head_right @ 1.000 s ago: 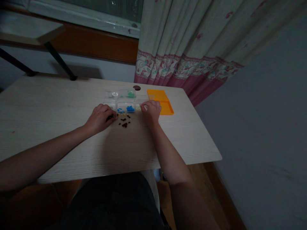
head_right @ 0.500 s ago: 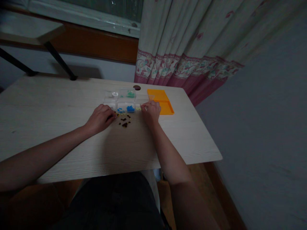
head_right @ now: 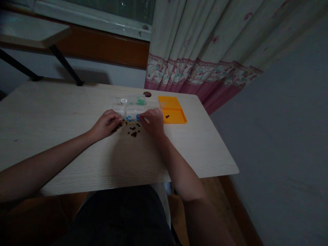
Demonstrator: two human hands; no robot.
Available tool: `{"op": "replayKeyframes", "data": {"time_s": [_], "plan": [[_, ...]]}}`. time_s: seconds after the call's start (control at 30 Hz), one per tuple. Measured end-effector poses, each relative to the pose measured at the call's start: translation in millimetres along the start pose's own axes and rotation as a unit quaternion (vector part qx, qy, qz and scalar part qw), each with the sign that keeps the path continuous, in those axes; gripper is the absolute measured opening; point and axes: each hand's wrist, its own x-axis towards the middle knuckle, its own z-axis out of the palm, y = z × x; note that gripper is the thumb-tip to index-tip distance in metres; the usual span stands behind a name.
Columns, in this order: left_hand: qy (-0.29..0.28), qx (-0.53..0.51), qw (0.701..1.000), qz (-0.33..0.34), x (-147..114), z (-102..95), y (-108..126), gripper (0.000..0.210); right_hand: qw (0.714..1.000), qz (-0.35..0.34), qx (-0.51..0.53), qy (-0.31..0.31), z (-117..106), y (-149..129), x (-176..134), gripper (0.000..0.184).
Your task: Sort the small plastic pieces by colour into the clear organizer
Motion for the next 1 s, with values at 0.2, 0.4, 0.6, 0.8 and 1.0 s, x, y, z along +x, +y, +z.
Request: {"op": "replayKeyframes", "data": {"time_s": [0.2, 0.4, 0.6, 0.8, 1.0], "plan": [[0.012, -0.046, 0.999, -0.012, 1, 0.1, 5, 0.021, 0.993, -0.116, 0.004, -0.026, 9, -36, -6, 0.025], [-0.001, -0.058, 0.998, -0.018, 0, 2.1, 10, 0.024, 0.994, -0.109, -0.012, -0.031, 17, -44, -8, 0.025], [0.000, -0.067, 0.998, -0.021, 0, 3.4, 10, 0.025, 0.994, -0.107, -0.004, -0.027, 16, -47, -8, 0.023], [0.002, -0.079, 0.996, -0.033, 0, 4.7, 9, 0.024, 0.991, -0.130, -0.022, -0.028, 16, -49, -9, 0.023], [-0.001, -0.088, 0.995, -0.036, -1, 4.1, 6, 0.022, 0.987, -0.155, -0.049, 0.006, 14, -47, -11, 0.025]]}}
